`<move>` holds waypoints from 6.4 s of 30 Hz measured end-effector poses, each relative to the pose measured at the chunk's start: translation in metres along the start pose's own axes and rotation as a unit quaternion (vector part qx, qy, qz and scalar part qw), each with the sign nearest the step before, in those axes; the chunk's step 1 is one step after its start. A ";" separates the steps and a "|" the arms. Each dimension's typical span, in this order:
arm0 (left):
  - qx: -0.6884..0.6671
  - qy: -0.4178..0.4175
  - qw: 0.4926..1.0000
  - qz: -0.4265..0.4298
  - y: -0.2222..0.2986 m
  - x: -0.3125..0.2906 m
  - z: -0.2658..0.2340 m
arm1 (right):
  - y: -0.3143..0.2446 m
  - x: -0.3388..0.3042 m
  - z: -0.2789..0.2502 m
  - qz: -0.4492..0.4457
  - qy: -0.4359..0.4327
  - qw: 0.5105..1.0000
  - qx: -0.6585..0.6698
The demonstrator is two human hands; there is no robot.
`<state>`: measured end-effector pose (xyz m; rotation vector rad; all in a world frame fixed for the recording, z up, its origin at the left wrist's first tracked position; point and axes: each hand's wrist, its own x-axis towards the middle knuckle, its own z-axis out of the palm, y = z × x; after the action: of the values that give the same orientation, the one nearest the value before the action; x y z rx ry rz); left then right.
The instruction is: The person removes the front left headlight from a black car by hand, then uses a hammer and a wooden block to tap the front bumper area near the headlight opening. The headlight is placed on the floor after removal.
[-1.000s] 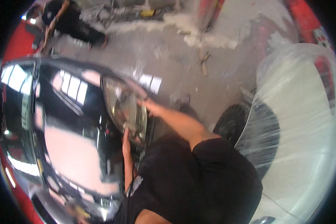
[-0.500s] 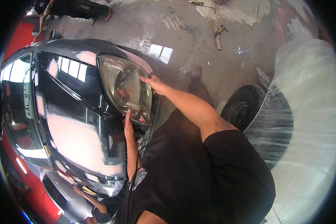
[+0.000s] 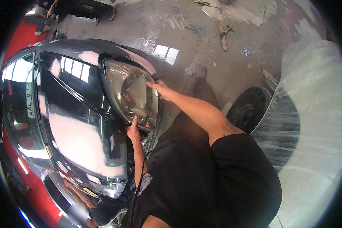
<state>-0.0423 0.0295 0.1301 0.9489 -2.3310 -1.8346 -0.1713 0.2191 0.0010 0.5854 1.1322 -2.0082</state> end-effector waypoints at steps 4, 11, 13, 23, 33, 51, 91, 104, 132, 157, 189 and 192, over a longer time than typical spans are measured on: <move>0.011 -0.015 1.000 0.013 0.008 -0.003 0.002 | 0.005 0.002 -0.007 -0.003 0.006 1.000 0.004; 0.026 -0.022 0.999 0.019 0.014 -0.006 0.001 | 0.010 0.001 -0.010 0.007 -0.005 1.000 0.020; 0.041 -0.035 0.999 -0.009 0.007 -0.004 -0.005 | 0.010 0.000 -0.013 0.012 -0.007 0.999 0.043; 0.094 -0.039 0.995 -0.019 -0.071 0.031 -0.036 | 0.014 0.016 -0.020 0.019 -0.015 0.998 0.052; 0.092 -0.055 0.994 -0.036 -0.048 0.024 -0.031 | 0.021 0.024 -0.024 0.023 -0.026 0.997 0.074; 0.044 -0.013 0.996 0.081 -0.029 0.004 -0.010 | 0.008 0.026 -0.027 0.038 -0.031 0.993 0.105; 0.105 -0.104 0.980 0.131 -0.038 -0.014 -0.005 | 0.038 -0.041 -0.095 -0.015 0.065 0.984 0.165; 0.144 -0.175 0.916 0.332 0.016 -0.025 0.040 | -0.015 -0.130 -0.118 -0.105 0.132 0.966 0.196; 0.058 -0.169 0.984 -0.006 0.133 0.152 0.446 | -0.313 0.013 -0.396 0.032 0.096 0.992 0.075; 0.150 -0.282 0.947 -0.029 0.136 0.501 0.819 | -0.458 0.332 -0.597 0.041 0.261 0.933 0.244; 0.192 -0.182 0.954 0.140 -0.161 0.721 1.021 | -0.386 0.644 -0.783 -0.098 0.271 0.958 0.007; 0.147 -0.216 0.959 0.108 -0.161 0.728 1.016 | -0.326 0.586 -0.813 -0.009 0.438 0.858 -0.269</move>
<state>-0.9491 0.5535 -0.5706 0.2942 -2.8831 -1.7817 -0.7660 0.8047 -0.6417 1.2279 2.1330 -1.2912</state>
